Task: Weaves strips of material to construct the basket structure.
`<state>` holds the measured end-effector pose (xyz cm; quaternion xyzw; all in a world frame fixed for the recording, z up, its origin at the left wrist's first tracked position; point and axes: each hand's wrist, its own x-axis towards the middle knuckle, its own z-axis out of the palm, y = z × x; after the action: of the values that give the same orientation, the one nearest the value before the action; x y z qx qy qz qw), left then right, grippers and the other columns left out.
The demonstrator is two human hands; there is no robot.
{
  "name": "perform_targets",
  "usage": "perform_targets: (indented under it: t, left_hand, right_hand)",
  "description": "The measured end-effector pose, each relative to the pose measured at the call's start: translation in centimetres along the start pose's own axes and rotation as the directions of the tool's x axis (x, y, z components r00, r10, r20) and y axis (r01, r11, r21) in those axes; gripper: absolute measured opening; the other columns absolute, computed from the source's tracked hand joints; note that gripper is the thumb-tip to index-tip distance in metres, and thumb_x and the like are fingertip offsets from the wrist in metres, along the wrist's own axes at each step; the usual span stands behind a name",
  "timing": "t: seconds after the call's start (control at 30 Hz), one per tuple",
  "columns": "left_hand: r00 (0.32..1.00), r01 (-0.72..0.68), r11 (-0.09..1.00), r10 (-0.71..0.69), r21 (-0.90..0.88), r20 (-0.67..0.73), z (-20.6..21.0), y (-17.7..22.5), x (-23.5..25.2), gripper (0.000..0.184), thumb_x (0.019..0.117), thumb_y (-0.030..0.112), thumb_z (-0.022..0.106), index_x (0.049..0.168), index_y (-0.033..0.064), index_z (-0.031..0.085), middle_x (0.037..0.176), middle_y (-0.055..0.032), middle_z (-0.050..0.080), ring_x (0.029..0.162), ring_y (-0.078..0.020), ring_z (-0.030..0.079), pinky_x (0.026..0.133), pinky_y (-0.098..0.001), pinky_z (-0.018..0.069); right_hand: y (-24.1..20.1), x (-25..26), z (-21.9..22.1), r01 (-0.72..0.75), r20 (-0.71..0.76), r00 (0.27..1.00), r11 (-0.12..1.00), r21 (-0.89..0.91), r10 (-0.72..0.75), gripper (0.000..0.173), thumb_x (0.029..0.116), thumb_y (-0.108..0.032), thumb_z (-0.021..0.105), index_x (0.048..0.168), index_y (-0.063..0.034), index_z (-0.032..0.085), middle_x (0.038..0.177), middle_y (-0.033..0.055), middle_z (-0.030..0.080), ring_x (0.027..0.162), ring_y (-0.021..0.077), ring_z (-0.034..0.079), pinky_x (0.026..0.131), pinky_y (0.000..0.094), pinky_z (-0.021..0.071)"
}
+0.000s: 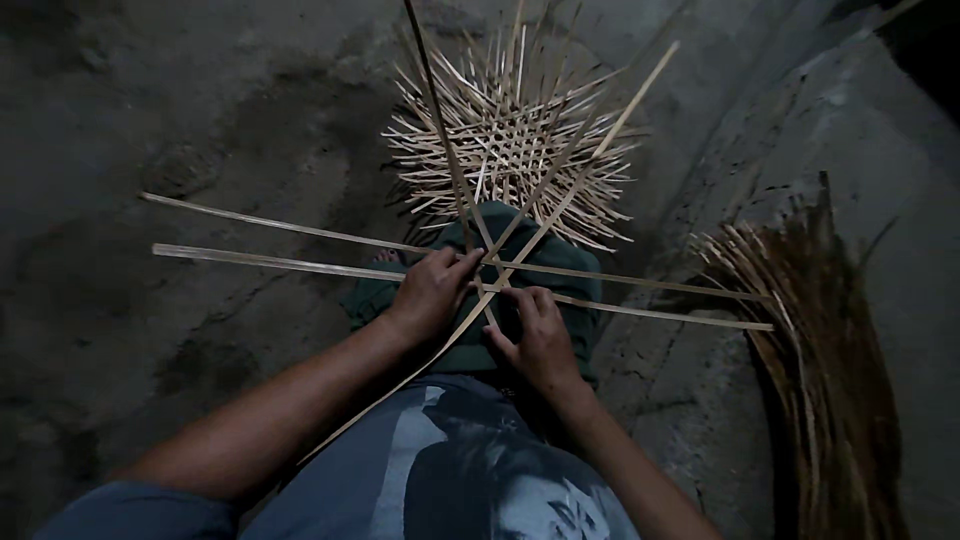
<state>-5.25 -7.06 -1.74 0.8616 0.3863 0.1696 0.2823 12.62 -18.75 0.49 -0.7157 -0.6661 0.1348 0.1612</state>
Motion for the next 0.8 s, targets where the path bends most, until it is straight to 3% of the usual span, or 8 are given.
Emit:
perform_targets:
  t: [0.2,0.33,0.43,0.53,0.8]
  left_hand:
    - [0.999,-0.009,1.0,0.009,-0.014,-0.034,0.2,0.0,-0.1,0.047,0.0987,0.023,0.068,0.143,0.01,0.06,0.103,-0.0165,0.066,0.091,-0.0319,0.066,0.084,-0.0486,0.0569]
    - [0.999,-0.008,1.0,0.009,0.017,-0.039,0.1,0.8,-0.1,0.046,0.0986,0.021,0.067,0.143,0.0086,0.06,0.104,-0.0177,0.065,0.091,-0.0334,0.066,0.082,-0.0507,0.0569]
    - [0.997,-0.012,0.999,0.015,0.036,-0.071,0.3,1.0,-0.3,0.044,0.0996,0.022,0.065,0.142,0.0098,0.061,0.104,-0.0166,0.065,0.092,-0.0327,0.066,0.082,-0.0507,0.0564]
    - [0.996,-0.011,0.998,0.016,0.054,-0.087,0.8,1.0,-0.6,0.044,0.1005,0.023,0.064,0.143,0.0119,0.061,0.103,-0.0158,0.065,0.093,-0.0319,0.066,0.083,-0.0498,0.0562]
    - [0.995,-0.014,0.996,0.023,0.086,-0.099,1.3,0.9,-1.1,0.044,0.1007,0.022,0.063,0.143,0.0144,0.061,0.11,-0.0142,0.068,0.098,-0.0301,0.066,0.087,-0.0482,0.0559]
  right_hand:
    - [0.4,0.3,-0.5,0.006,0.055,0.998,1.0,0.012,-0.006,0.055,0.0907,-0.041,0.074,0.134,-0.01,0.064,0.125,0.0171,0.063,0.111,0.032,0.064,0.092,0.0456,0.0575]
    - [0.4,1.3,-2.3,0.029,0.148,0.989,1.0,-0.01,-0.027,0.053,0.091,-0.043,0.075,0.131,-0.009,0.065,0.123,0.0173,0.064,0.111,0.0352,0.064,0.093,0.0526,0.0551]
    - [1.4,2.8,-3.4,0.131,0.037,0.991,0.99,-0.057,-0.129,0.049,0.0927,-0.041,0.074,0.133,-0.0153,0.065,0.125,0.0137,0.066,0.117,0.0345,0.063,0.095,0.0573,0.052]
    - [2.6,3.8,-2.6,0.2,0.006,0.98,0.974,-0.109,-0.2,0.053,0.0932,-0.033,0.074,0.142,-0.0185,0.061,0.137,0.0124,0.062,0.129,0.0339,0.057,0.107,0.0576,0.0454]
    - [3.9,3.6,1.3,0.247,-0.18,0.948,0.964,-0.1,-0.262,0.044,0.0947,-0.031,0.063,0.133,-0.0108,0.067,0.13,0.0161,0.066,0.123,0.0352,0.062,0.103,0.0529,0.0511]
